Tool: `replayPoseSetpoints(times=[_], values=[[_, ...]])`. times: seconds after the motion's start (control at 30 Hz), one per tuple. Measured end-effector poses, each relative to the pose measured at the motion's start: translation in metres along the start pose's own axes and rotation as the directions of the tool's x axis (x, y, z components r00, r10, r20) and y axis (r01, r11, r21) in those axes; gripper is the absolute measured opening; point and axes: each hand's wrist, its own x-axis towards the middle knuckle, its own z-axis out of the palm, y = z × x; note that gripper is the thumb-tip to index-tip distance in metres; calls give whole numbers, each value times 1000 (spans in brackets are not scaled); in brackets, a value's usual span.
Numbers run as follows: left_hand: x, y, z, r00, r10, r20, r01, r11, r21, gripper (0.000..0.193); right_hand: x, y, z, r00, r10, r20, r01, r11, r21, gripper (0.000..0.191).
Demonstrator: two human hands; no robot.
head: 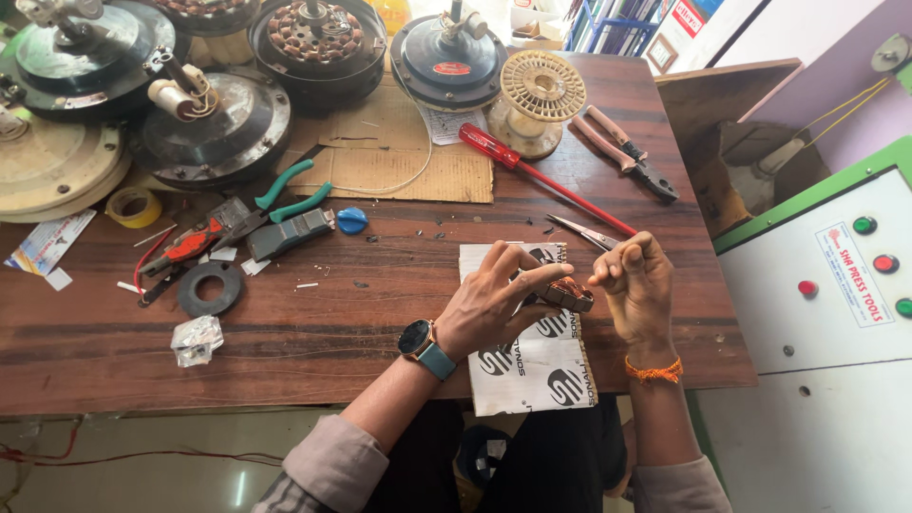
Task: The person sits at a workbench and works on a small electric motor armature, holding and turning it while picking and prying at its copper windings by hand. They briefly use a green screwdriver on the part and later cut a small piece of material with scissors before resuming work on the armature.
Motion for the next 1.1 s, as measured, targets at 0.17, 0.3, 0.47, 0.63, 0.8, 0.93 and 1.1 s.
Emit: replayPoseSetpoints(times=[0.17,0.3,0.47,0.63,0.8,0.93,1.1], values=[[-5,3,-4,1000,23,1,-23,1000,-6,75,-9,-5,11,992,125,-27,-126,991,-38,24],[-8,7,-6,997,75,-15,-75,997,-16,74,-16,-11,17,984,162,-73,-166,984,-56,19],[-12,11,2,999,-3,-34,2,999,-32,64,-18,-18,14,974,169,-149,-207,934,-290,18],[-12,13,8,1000,-17,-16,17,1000,-3,59,-16,-16,2,965,182,-189,-236,917,-321,20],[-7,18,3,1000,11,30,-13,997,72,51,-17,-19,-11,984,109,-143,-121,989,-80,21],[-4,24,-9,999,-9,46,8,999,37,45,-35,-41,-9,998,4,-57,-10,995,-96,23],[0,32,-20,997,-30,64,28,999,28,40,-78,-77,30,992,-61,106,92,945,-315,22]])
